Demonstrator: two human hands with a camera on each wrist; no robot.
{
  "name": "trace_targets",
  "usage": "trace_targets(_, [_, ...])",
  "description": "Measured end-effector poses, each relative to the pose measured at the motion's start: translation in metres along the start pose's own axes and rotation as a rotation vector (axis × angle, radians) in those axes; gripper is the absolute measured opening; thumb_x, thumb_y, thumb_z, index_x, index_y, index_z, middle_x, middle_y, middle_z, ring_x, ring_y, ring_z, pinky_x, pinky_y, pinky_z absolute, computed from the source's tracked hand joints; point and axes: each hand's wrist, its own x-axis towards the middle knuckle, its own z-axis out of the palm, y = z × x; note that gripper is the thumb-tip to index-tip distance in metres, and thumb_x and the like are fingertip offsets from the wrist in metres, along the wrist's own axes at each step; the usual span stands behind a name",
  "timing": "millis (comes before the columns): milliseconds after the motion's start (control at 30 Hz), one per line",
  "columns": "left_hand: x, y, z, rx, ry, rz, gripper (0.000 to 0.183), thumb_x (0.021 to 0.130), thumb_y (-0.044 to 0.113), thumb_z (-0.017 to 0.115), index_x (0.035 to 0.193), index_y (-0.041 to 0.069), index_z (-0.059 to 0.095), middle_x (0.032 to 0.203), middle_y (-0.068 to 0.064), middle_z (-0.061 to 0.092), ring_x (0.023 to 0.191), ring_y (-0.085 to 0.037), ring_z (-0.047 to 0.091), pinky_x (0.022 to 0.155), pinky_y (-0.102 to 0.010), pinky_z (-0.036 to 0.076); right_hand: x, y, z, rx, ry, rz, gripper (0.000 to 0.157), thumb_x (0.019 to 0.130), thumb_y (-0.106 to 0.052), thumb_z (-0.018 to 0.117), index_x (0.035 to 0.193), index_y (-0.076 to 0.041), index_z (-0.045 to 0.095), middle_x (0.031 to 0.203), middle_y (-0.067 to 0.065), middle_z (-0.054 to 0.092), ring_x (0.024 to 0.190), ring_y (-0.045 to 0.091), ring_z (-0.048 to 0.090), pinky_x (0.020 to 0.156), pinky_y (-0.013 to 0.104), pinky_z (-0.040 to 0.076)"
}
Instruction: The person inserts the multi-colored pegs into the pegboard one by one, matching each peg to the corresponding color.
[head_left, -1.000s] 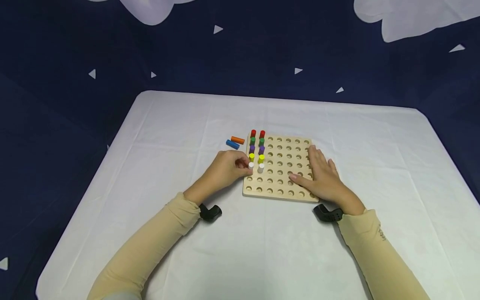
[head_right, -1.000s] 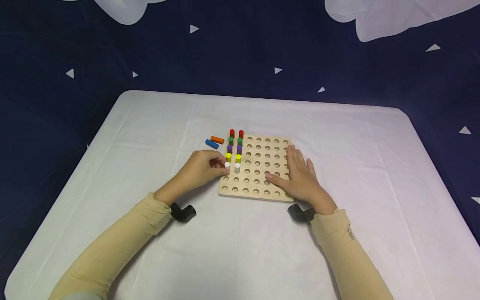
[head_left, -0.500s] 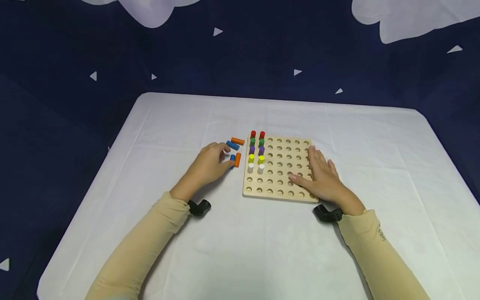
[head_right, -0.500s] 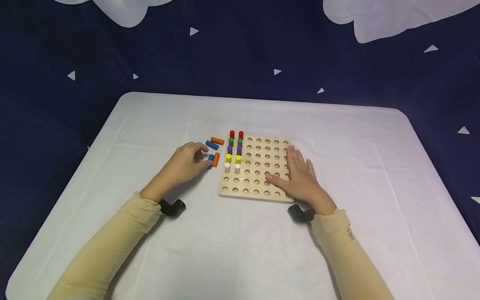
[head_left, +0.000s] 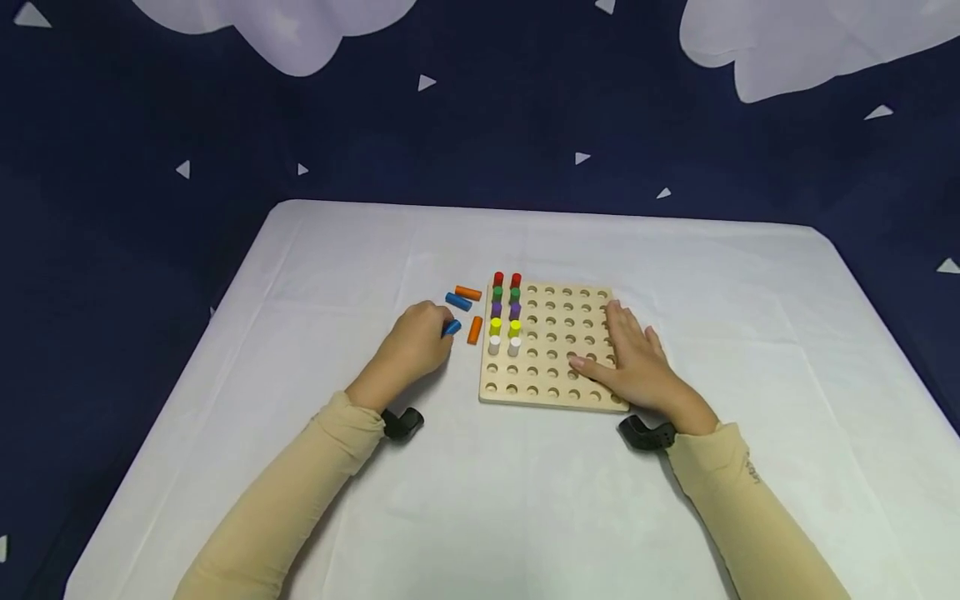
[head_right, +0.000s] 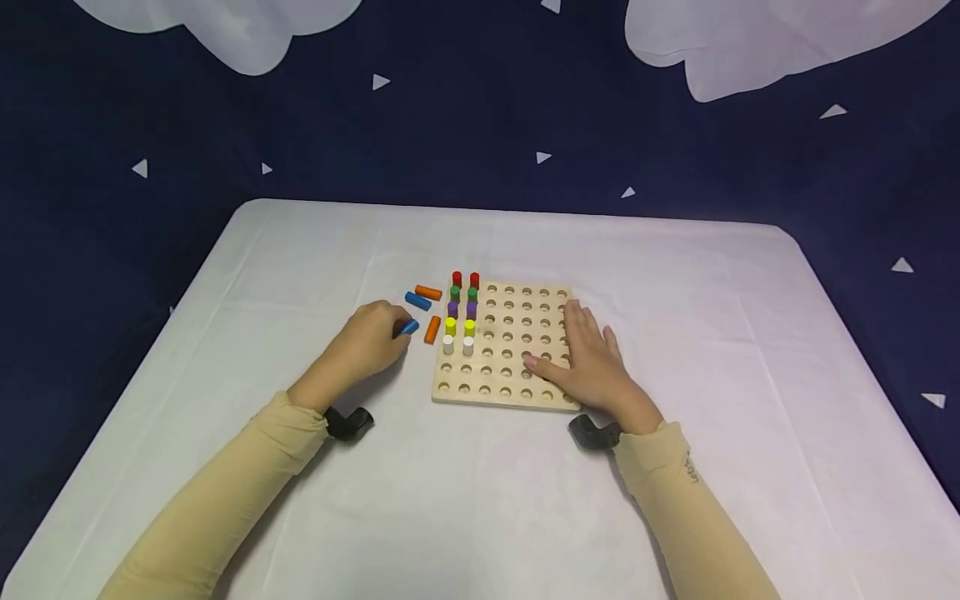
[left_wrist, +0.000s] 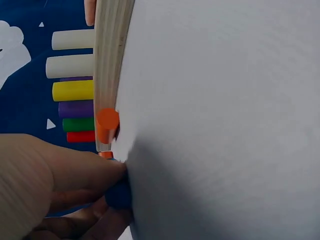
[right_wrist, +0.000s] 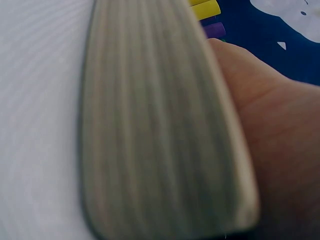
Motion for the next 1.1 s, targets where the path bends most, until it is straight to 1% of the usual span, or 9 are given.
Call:
trace_targets(133, [-0.002,-0.005,0.0,-0.035,0.048,-0.004,0.016,0.089,0.005,0.064,0.102,-0.001,0.07,0.091,-0.011,0.065,0.08,-0.021,0.058,0.073,-0.034,0.052,0.004,-0.001,0.001,0.0,-0.002,0.0,0.114,0.089,-0.071,0.054,0.156,-0.014,-0.018,0.166,0.009,-0.014,0.154,0.034,-0.011,0.119,0.062,-0.011])
trace_targets(200, [-0.002,-0.006,0.0,-0.073,0.075,-0.006,0.014,0.09,0.008,0.066,0.101,0.0,0.069,0.088,-0.01,0.065,0.078,-0.02,0.057,0.07,-0.033,0.05,0.006,0.0,0.001,-0.001,0.001,0.001,0.114,0.089,-0.071,0.054,0.156,-0.014,-0.018,0.166,0.009,-0.014,0.154,0.034,-0.01,0.12,0.061,-0.011])
trace_targets(300, [-0.005,-0.006,0.001,-0.153,0.115,0.012,0.015,0.09,0.011,0.07,0.101,0.002,0.067,0.088,-0.008,0.066,0.079,-0.019,0.059,0.07,-0.031,0.052,0.007,0.001,0.002,-0.005,0.005,-0.001,0.114,0.089,-0.071,0.053,0.156,-0.013,-0.018,0.166,0.01,-0.013,0.154,0.034,-0.01,0.12,0.061,-0.011])
trace_targets(400, [-0.01,-0.001,0.002,-0.26,0.129,0.032,0.018,0.09,0.011,0.072,0.104,0.002,0.066,0.091,-0.007,0.067,0.082,-0.018,0.062,0.074,-0.03,0.053,0.007,0.001,0.003,-0.009,0.003,0.001,0.114,0.089,-0.071,0.053,0.156,-0.012,-0.018,0.166,0.01,-0.013,0.154,0.034,-0.01,0.12,0.061,-0.011])
trace_targets(567, [-0.02,0.01,0.006,-0.433,0.123,0.057,0.02,0.09,0.01,0.073,0.106,0.003,0.064,0.096,-0.007,0.067,0.086,-0.015,0.065,0.076,-0.026,0.055,0.006,-0.001,0.002,-0.011,0.001,0.001,0.114,0.089,-0.071,0.052,0.156,-0.012,-0.018,0.166,0.01,-0.014,0.154,0.035,-0.01,0.119,0.062,-0.011])
trace_targets(733, [-0.026,0.021,0.014,-0.555,0.142,0.132,0.024,0.088,0.007,0.074,0.109,0.005,0.062,0.096,-0.006,0.067,0.088,-0.014,0.067,0.076,-0.02,0.057,0.007,-0.002,0.001,-0.009,0.015,-0.002,0.114,0.089,-0.071,0.053,0.157,-0.013,-0.017,0.166,0.01,-0.012,0.155,0.034,-0.009,0.12,0.061,-0.01])
trace_targets(867, [-0.029,0.029,0.02,-0.566,0.157,0.197,0.023,0.087,0.007,0.076,0.106,0.005,0.063,0.094,-0.005,0.068,0.085,-0.012,0.067,0.075,-0.018,0.057,0.007,-0.002,0.001,-0.01,0.02,-0.005,0.113,0.089,-0.07,0.054,0.157,-0.013,-0.016,0.166,0.011,-0.011,0.155,0.034,-0.008,0.12,0.061,-0.01])
trace_targets(967, [-0.031,0.034,0.025,-0.515,0.172,0.227,0.019,0.086,0.009,0.077,0.099,0.008,0.064,0.091,-0.003,0.069,0.081,-0.009,0.067,0.072,-0.017,0.056,0.007,-0.003,-0.001,-0.011,0.017,-0.004,0.114,0.089,-0.071,0.054,0.157,-0.013,-0.017,0.166,0.01,-0.012,0.155,0.034,-0.009,0.12,0.061,-0.01])
trace_targets(1100, [-0.031,0.039,0.028,-0.43,0.179,0.245,0.018,0.086,0.011,0.078,0.096,0.01,0.064,0.086,0.0,0.07,0.075,-0.006,0.064,0.067,-0.018,0.054,0.007,-0.003,-0.003,-0.016,0.012,-0.002,0.114,0.089,-0.071,0.053,0.156,-0.012,-0.017,0.166,0.01,-0.013,0.154,0.034,-0.01,0.12,0.061,-0.011])
